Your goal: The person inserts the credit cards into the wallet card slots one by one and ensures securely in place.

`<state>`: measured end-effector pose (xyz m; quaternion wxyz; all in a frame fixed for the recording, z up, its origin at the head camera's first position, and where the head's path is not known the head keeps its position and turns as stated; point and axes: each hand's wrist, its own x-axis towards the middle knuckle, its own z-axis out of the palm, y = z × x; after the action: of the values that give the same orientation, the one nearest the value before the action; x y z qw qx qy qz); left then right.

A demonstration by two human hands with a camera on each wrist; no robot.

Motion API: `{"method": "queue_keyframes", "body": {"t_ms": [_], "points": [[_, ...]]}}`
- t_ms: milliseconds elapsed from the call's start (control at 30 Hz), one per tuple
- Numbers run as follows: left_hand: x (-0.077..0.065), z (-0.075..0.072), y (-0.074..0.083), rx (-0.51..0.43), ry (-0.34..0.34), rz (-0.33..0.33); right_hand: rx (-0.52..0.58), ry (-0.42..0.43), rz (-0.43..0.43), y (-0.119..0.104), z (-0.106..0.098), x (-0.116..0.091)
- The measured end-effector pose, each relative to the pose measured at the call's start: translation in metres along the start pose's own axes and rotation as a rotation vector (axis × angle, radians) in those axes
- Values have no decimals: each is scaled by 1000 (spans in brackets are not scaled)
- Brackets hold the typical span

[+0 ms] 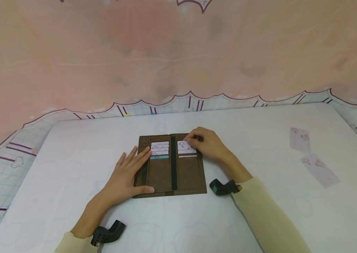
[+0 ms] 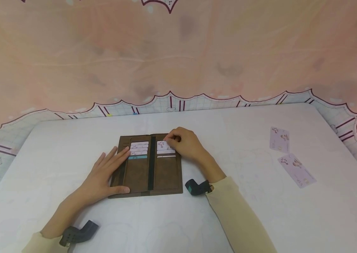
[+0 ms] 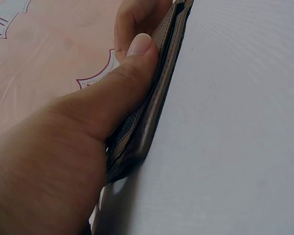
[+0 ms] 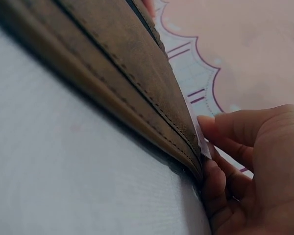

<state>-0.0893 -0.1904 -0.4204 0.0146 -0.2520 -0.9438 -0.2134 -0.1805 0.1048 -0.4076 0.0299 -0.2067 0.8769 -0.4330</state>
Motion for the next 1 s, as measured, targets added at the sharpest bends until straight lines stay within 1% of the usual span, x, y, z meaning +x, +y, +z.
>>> {"method": "queue_keyframes", "body": {"t_ms": [233,633,767,1000], "points": [[0,0,0,3,1,0,10,-19,5,0,-2,0],[0,0,0,7,-4,-7,13,-30,-29,1,-3,0],[0,0,0,3,0,-4,9,-33,-56,2,-2,0],[0,0,0,4,-1,-3,-9,-41,-73,3,-3,-1]]}}
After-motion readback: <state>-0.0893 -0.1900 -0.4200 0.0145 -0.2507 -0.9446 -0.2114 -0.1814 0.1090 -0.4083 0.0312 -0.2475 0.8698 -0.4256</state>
